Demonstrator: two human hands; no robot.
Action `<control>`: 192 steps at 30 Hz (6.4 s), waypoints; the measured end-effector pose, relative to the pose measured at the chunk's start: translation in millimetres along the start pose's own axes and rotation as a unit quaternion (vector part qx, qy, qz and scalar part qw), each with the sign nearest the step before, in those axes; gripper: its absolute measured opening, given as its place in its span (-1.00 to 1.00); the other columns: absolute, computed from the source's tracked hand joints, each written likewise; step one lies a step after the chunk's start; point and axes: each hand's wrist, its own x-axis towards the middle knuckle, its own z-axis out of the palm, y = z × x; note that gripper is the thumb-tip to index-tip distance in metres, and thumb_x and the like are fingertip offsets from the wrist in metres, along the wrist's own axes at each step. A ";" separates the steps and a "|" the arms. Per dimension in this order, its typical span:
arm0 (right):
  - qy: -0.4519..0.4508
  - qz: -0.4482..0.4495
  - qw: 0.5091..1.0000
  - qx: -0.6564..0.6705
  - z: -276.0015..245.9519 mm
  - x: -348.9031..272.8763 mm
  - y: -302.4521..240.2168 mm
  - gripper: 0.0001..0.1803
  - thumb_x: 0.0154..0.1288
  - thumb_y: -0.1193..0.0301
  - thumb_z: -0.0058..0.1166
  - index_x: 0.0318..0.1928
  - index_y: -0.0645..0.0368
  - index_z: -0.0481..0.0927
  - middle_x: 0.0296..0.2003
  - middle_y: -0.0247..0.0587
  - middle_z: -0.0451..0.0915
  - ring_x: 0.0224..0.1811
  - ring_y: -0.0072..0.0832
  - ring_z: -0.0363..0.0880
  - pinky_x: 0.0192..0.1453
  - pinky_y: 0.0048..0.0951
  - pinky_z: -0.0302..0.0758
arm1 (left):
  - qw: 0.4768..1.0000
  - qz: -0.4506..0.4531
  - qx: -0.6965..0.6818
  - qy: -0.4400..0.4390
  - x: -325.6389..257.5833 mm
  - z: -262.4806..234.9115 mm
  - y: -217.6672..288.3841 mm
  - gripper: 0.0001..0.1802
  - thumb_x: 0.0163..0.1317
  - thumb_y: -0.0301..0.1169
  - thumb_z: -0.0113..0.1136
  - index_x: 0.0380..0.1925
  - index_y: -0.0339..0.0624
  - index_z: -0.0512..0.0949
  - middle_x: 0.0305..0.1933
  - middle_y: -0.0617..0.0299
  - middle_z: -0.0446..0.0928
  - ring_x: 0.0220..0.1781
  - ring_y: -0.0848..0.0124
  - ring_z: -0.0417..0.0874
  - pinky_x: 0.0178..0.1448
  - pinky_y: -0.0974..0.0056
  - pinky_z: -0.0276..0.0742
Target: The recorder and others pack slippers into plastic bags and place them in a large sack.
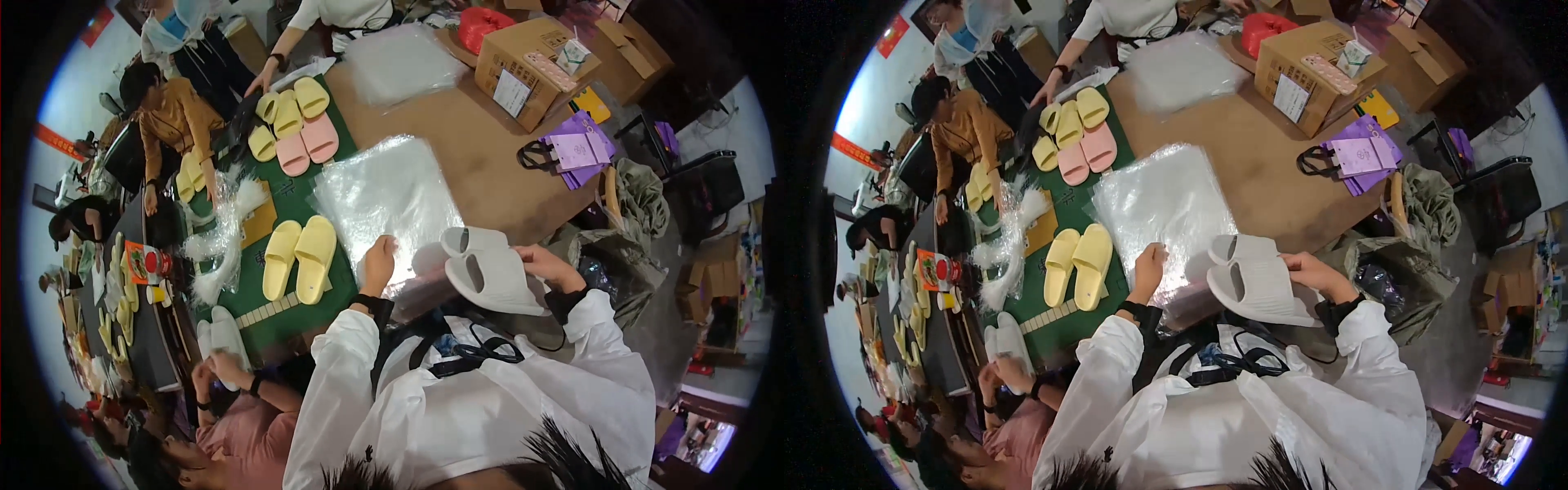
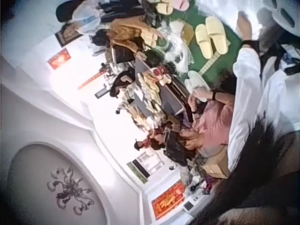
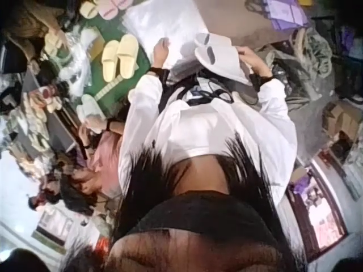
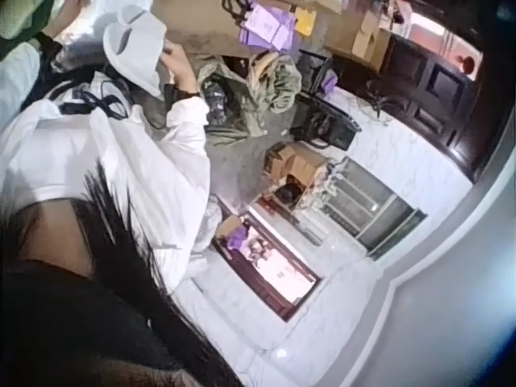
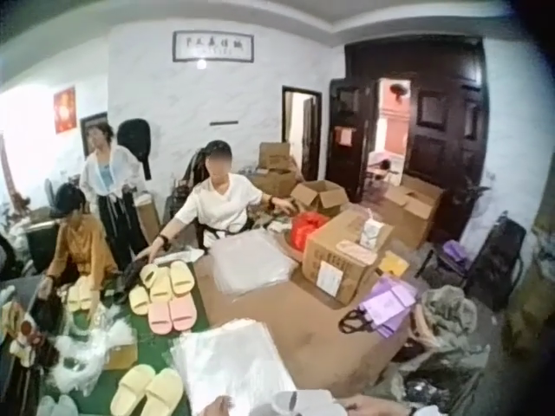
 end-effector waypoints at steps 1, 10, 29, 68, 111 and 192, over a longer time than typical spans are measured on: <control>-0.019 -0.031 0.995 -0.093 -2.7 2.0 2.9 -0.74 0.13 0.45 0.04 -0.17 0.31 0.55 -0.20 -0.30 0.55 -0.18 -0.54 0.46 -0.05 -0.48 0.38 | 0.997 -0.029 -0.057 -0.042 3.3 2.0 1.3 -0.81 0.27 -0.40 -0.10 -0.29 -0.26 0.47 -0.38 -0.05 0.57 -0.29 0.02 0.59 -0.21 0.11 0.47; -0.087 -0.121 0.903 -0.403 26.3 66.4 -18.2 -0.75 -0.06 0.35 0.05 -0.40 0.29 0.54 -0.26 -0.11 0.51 -0.27 -0.13 0.51 -0.21 -0.25 0.40 | 0.918 -0.136 -0.314 -0.199 -0.9 2.6 -3.7 -0.64 0.28 -0.37 -0.06 0.06 -0.22 0.33 -0.32 0.10 0.59 -0.27 0.27 0.62 -0.15 0.23 0.49; -0.021 -0.120 0.947 -0.296 -4.5 31.7 14.6 -0.80 -0.06 0.42 0.06 -0.51 0.35 0.48 -0.45 -0.12 0.43 -0.43 -0.18 0.45 -0.34 -0.37 0.36 | 0.967 0.108 0.211 -0.093 -25.5 22.1 53.9 -0.83 0.29 -0.34 -0.11 -0.39 -0.19 0.36 -0.57 -0.08 0.47 -0.47 -0.01 0.54 -0.37 -0.01 0.43; 0.073 -0.312 0.833 -0.451 83.5 82.1 37.1 -0.84 -0.14 0.46 0.15 -0.48 0.23 0.51 -0.34 -0.11 0.43 -0.22 -0.16 0.43 -0.18 -0.21 0.37 | 0.950 0.194 0.231 -0.077 -31.7 11.9 77.2 -0.63 0.13 -0.45 -0.06 -0.03 -0.28 0.36 0.07 0.05 0.41 0.14 0.07 0.38 0.20 0.04 0.27; 0.365 -0.295 0.757 -0.455 94.0 145.3 25.3 -0.73 0.09 0.36 0.07 -0.23 0.26 0.48 -0.12 0.12 0.39 -0.14 0.03 0.37 -0.14 -0.08 0.33 | 0.904 0.353 0.060 -0.235 -54.5 -9.8 158.6 -0.60 -0.11 -0.67 -0.01 -0.17 -0.23 0.41 0.21 -0.01 0.26 0.37 -0.02 0.06 0.40 -0.18 -0.20; 0.128 -0.202 0.945 -0.225 60.0 194.4 49.4 -0.64 0.01 0.42 0.09 -0.12 0.27 0.53 -0.02 0.00 0.43 0.05 -0.10 0.40 0.14 -0.31 0.34 | 0.848 0.154 0.462 -0.210 -60.2 3.2 -1.1 -0.43 0.13 -0.23 0.08 0.18 -0.02 0.30 0.26 0.17 0.24 0.11 0.15 0.33 0.16 0.21 0.29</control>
